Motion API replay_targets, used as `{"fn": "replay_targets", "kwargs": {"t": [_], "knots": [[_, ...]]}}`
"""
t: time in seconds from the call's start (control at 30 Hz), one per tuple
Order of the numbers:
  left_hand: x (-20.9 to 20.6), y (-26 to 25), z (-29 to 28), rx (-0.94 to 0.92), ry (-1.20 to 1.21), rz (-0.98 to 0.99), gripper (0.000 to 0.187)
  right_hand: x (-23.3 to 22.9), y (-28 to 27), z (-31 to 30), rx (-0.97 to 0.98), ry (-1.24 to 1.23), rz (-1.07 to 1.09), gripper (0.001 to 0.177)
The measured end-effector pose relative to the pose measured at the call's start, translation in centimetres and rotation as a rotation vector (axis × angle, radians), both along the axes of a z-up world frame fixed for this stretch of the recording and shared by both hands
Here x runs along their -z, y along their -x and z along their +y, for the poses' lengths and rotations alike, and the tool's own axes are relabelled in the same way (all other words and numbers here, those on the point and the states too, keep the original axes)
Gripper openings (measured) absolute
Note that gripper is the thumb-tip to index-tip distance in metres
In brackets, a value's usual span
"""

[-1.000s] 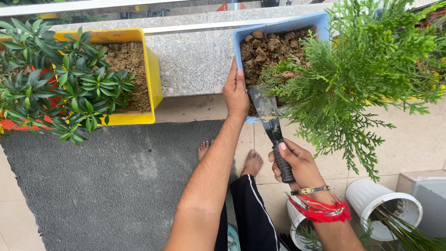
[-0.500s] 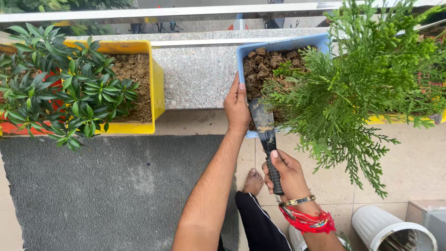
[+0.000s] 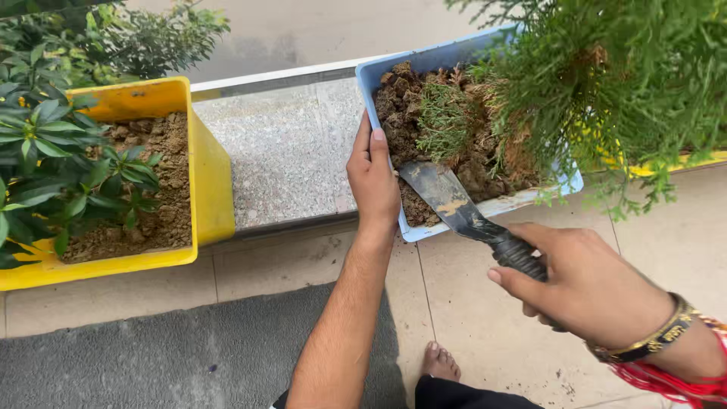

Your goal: The person uses a trowel to loosen and move soil around a plant in a pot. They use their hands to firm the soil and a small tool to scrape the inner edges of the container.

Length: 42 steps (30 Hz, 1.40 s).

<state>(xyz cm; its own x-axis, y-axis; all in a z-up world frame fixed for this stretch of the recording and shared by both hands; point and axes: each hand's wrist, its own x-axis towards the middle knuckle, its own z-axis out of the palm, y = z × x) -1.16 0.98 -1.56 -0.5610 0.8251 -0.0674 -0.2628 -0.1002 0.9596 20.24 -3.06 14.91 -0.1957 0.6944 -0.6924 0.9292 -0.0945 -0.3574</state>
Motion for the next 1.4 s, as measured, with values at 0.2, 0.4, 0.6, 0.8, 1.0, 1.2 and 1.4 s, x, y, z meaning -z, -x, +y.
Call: {"fn": "replay_targets", "kwargs": {"t": [0.2, 0.4, 0.6, 0.8, 1.0, 1.2, 1.4], "knots": [[-1.2, -0.9, -1.9, -0.003, -0.059, 0.076, 0.056, -3.5, -0.3, 0.7, -0.322, -0.459, -0.499, 0.046], [-1.4, -2.8, -5.0, 0.064, -0.003, 0.024, 0.060, -0.9, -8.4, -1.0, 0.005, -0.590, 0.353, 0.063], [-1.5, -3.3, -5.9, 0.075, 0.280, 0.266, 0.062, 0.7, -14.1, 6.8, -0.046, -0.547, 0.033, 0.061], [-1.7, -3.7, -5.7, -0.002, 0.164, 0.312, 0.056, -1.3, -12.9, 9.2, -0.243, -0.738, -0.021, 0.063], [-1.6, -3.3, -5.7, 0.043, 0.145, 0.323, 0.058, -4.4, -2.8, 6.9, -0.222, -0.562, -0.836, 0.050], [-0.9, -3.4, -5.4, -0.017, 0.128, 0.364, 0.057, -4.9, -7.2, 3.2, -0.344, -1.011, -0.247, 0.058], [-0.8, -3.3, -5.1, -0.141, 0.051, 0.409, 0.053, -6.5, -7.1, 9.0, -0.374, -0.627, -0.866, 0.058]]}}
